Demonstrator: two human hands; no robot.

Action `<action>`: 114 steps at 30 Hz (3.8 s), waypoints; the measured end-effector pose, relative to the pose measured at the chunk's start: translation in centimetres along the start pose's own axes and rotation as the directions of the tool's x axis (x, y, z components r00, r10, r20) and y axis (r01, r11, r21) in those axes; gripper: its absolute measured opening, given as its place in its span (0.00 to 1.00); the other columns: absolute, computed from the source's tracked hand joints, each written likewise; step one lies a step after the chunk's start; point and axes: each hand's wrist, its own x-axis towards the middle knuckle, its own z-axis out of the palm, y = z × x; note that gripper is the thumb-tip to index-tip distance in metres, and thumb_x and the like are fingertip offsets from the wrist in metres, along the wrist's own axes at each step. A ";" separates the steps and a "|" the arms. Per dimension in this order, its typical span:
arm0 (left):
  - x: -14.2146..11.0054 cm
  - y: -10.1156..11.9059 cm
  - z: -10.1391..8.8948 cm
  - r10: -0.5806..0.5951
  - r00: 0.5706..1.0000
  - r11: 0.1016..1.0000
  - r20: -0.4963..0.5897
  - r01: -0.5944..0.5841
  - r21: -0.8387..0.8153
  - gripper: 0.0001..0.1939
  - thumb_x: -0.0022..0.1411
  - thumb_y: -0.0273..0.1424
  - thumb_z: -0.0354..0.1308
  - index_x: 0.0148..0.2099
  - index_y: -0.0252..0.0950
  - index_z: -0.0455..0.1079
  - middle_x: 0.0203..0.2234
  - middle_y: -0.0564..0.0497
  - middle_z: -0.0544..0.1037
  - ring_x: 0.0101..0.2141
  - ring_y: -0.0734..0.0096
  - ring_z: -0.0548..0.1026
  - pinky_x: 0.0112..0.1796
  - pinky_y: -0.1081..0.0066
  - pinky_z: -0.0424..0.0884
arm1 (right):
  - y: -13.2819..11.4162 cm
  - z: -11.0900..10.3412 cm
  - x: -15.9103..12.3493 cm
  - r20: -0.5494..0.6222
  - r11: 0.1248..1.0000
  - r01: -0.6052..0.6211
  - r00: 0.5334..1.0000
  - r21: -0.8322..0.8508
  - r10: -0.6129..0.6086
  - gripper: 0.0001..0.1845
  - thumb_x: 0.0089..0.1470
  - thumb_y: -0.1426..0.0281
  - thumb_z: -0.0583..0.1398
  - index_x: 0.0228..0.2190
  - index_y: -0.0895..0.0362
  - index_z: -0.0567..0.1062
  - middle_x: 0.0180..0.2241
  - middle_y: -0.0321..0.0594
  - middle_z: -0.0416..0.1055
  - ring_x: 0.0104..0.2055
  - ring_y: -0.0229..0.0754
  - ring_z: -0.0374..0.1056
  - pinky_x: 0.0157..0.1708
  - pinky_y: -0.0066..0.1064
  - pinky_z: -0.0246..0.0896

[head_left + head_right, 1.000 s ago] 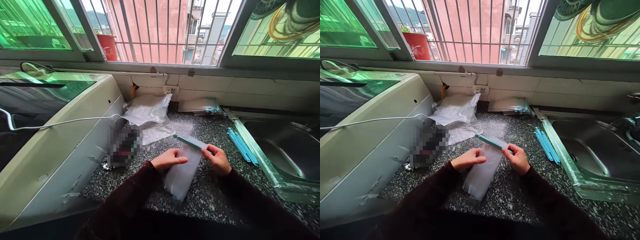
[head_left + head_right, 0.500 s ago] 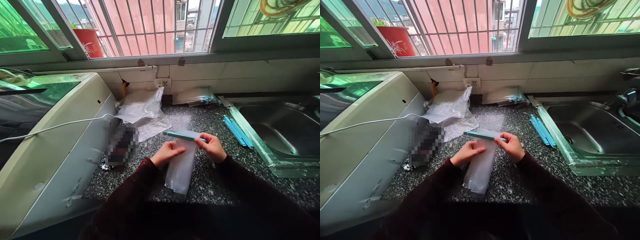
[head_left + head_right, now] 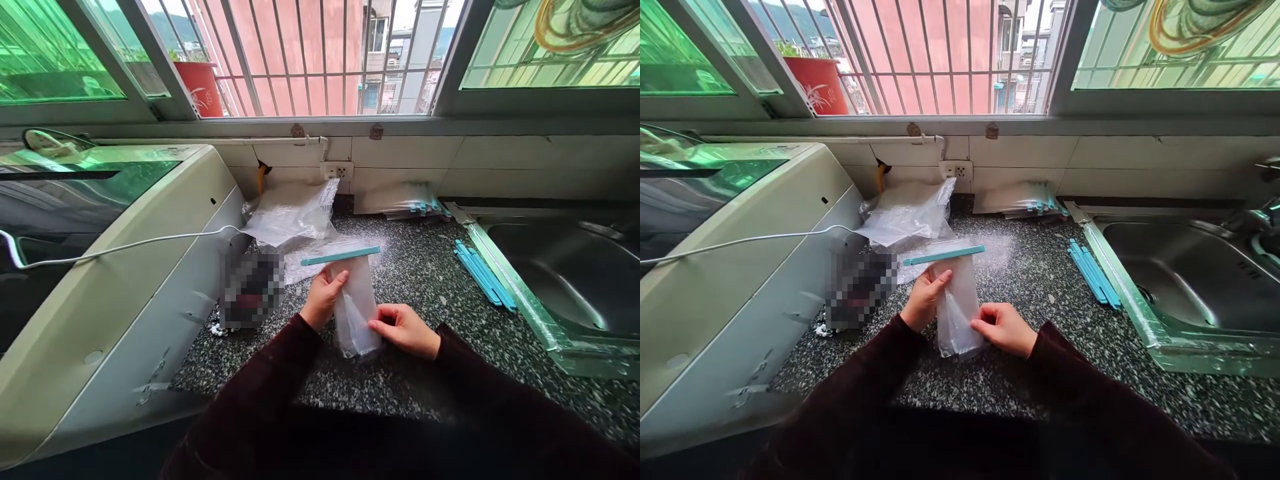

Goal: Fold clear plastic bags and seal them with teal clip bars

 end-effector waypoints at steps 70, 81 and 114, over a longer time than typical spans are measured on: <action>21.6 -6.9 10.9 0.293 0.953 0.171 0.072 -0.126 0.977 0.34 0.55 0.27 0.51 0.64 0.30 0.47 0.63 0.36 0.46 0.59 0.49 0.53 0.55 0.57 0.54 | 2.8 -22.1 16.4 -0.693 0.380 -0.688 0.705 -0.619 0.149 0.27 0.53 0.53 0.51 0.36 0.63 0.77 0.36 0.61 0.74 0.41 0.57 0.71 0.34 0.39 0.62; 12.7 -6.1 7.2 0.248 0.947 0.291 0.204 -0.274 0.917 0.27 0.55 0.26 0.50 0.58 0.29 0.54 0.54 0.35 0.62 0.54 0.54 0.60 0.53 0.58 0.58 | -3.9 -13.1 17.0 -0.428 0.353 -0.355 0.890 -0.866 -0.156 0.16 0.55 0.61 0.52 0.32 0.56 0.75 0.30 0.46 0.75 0.33 0.48 0.71 0.27 0.30 0.53; 2.5 1.6 -2.8 0.715 0.697 0.506 -0.057 -0.459 0.731 0.11 0.58 0.30 0.54 0.43 0.38 0.73 0.27 0.52 0.66 0.28 0.73 0.65 0.33 0.73 0.64 | -6.4 -6.7 6.8 -0.016 0.174 0.321 0.440 -0.931 -0.898 0.06 0.52 0.70 0.59 0.26 0.53 0.75 0.24 0.36 0.68 0.27 0.36 0.64 0.29 0.28 0.60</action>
